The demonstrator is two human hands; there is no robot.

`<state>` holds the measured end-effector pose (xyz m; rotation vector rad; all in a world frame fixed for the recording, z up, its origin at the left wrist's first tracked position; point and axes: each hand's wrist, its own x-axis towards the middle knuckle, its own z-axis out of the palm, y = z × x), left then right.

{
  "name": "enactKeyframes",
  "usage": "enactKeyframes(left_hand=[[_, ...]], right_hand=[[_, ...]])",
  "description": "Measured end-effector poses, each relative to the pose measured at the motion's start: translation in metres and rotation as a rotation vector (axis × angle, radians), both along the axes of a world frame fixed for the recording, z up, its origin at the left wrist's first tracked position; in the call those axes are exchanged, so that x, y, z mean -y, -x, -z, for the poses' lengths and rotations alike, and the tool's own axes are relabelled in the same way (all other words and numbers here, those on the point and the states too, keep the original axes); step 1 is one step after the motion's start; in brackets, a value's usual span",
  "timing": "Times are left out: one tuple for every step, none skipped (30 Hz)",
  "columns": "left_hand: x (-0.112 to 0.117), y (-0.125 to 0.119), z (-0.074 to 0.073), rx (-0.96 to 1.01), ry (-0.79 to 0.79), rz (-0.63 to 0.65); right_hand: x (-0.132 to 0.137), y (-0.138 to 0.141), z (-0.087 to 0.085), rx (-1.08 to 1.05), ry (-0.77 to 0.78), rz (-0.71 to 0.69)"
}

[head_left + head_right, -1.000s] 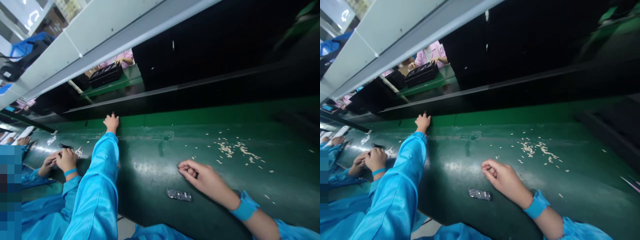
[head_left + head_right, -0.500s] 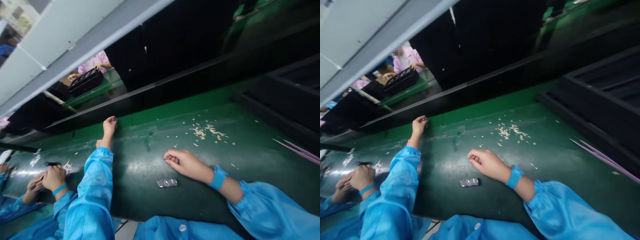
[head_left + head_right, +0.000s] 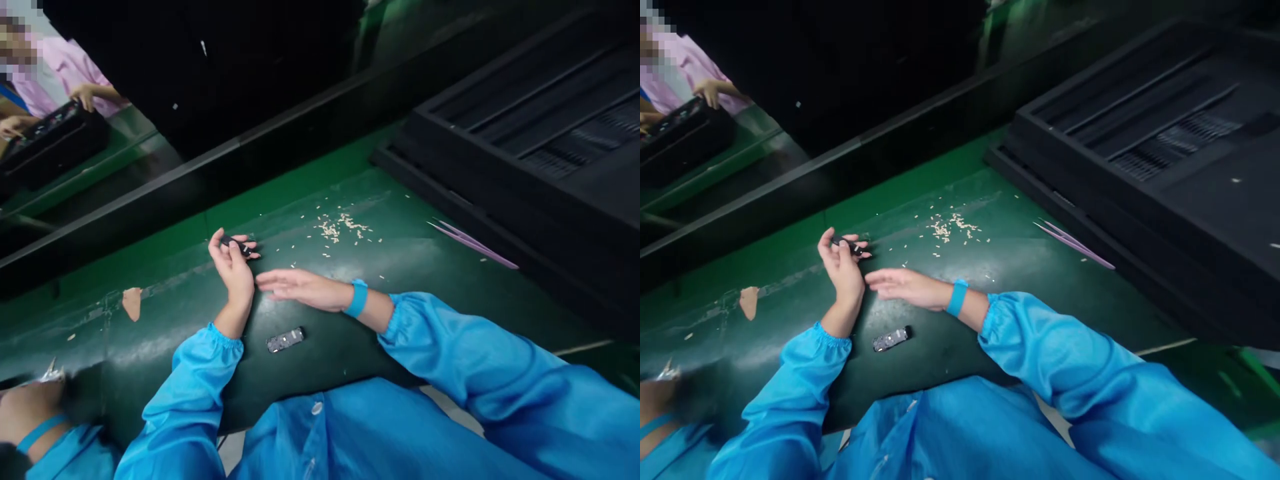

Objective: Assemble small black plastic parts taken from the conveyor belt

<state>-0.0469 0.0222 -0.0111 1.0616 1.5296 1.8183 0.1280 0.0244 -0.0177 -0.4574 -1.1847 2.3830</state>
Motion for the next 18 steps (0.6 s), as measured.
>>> enactKeyframes(left_hand=[[-0.001, -0.001, 0.001, -0.011, 0.004, 0.020], [-0.001, -0.004, 0.001, -0.029, 0.009, 0.045], [0.001, -0.008, 0.001, -0.050, 0.018, 0.073], [0.003, -0.013, 0.001, -0.065, 0.032, 0.101], [0.006, -0.018, 0.000, -0.068, 0.051, 0.127], [0.009, -0.023, -0.001, -0.055, 0.071, 0.152], [0.012, -0.027, -0.002, -0.032, 0.090, 0.175], [0.015, -0.030, -0.003, -0.004, 0.106, 0.195], [0.017, -0.032, -0.003, 0.021, 0.123, 0.210], [0.019, -0.033, -0.003, 0.041, 0.141, 0.222], [0.020, -0.033, -0.003, 0.058, 0.158, 0.229], [0.021, -0.033, -0.003, 0.073, 0.175, 0.235], [0.021, -0.032, -0.002, 0.091, 0.195, 0.248], [0.022, -0.032, -0.002, 0.110, 0.220, 0.276], [0.022, -0.032, -0.001, 0.127, 0.249, 0.318], [0.023, -0.033, 0.000, 0.138, 0.278, 0.372], [0.023, -0.034, 0.001, 0.140, 0.299, 0.430], [0.024, -0.036, 0.002, 0.133, 0.309, 0.481]], right_hand=[[-0.005, 0.000, 0.001, -0.009, 0.035, 0.032], [-0.011, -0.001, 0.003, -0.008, 0.056, 0.110], [-0.017, -0.003, 0.004, 0.005, 0.062, 0.212], [-0.022, -0.005, 0.005, 0.033, 0.049, 0.328], [-0.026, -0.008, 0.005, 0.068, 0.022, 0.450], [-0.027, -0.011, 0.006, 0.098, -0.011, 0.568], [-0.027, -0.013, 0.005, 0.111, -0.037, 0.653], [-0.025, -0.014, 0.005, 0.105, -0.053, 0.691], [-0.022, -0.014, 0.006, 0.088, -0.058, 0.680], [-0.019, -0.014, 0.006, 0.070, -0.058, 0.640], [-0.017, -0.014, 0.007, 0.065, -0.059, 0.594], [-0.016, -0.014, 0.007, 0.083, -0.072, 0.572], [-0.016, -0.014, 0.008, 0.121, -0.105, 0.583], [-0.017, -0.015, 0.008, 0.171, -0.160, 0.621], [-0.018, -0.016, 0.007, 0.221, -0.231, 0.666], [-0.020, -0.017, 0.005, 0.264, -0.305, 0.702], [-0.021, -0.018, 0.003, 0.295, -0.371, 0.719], [-0.021, -0.019, 0.001, 0.313, -0.418, 0.715]])
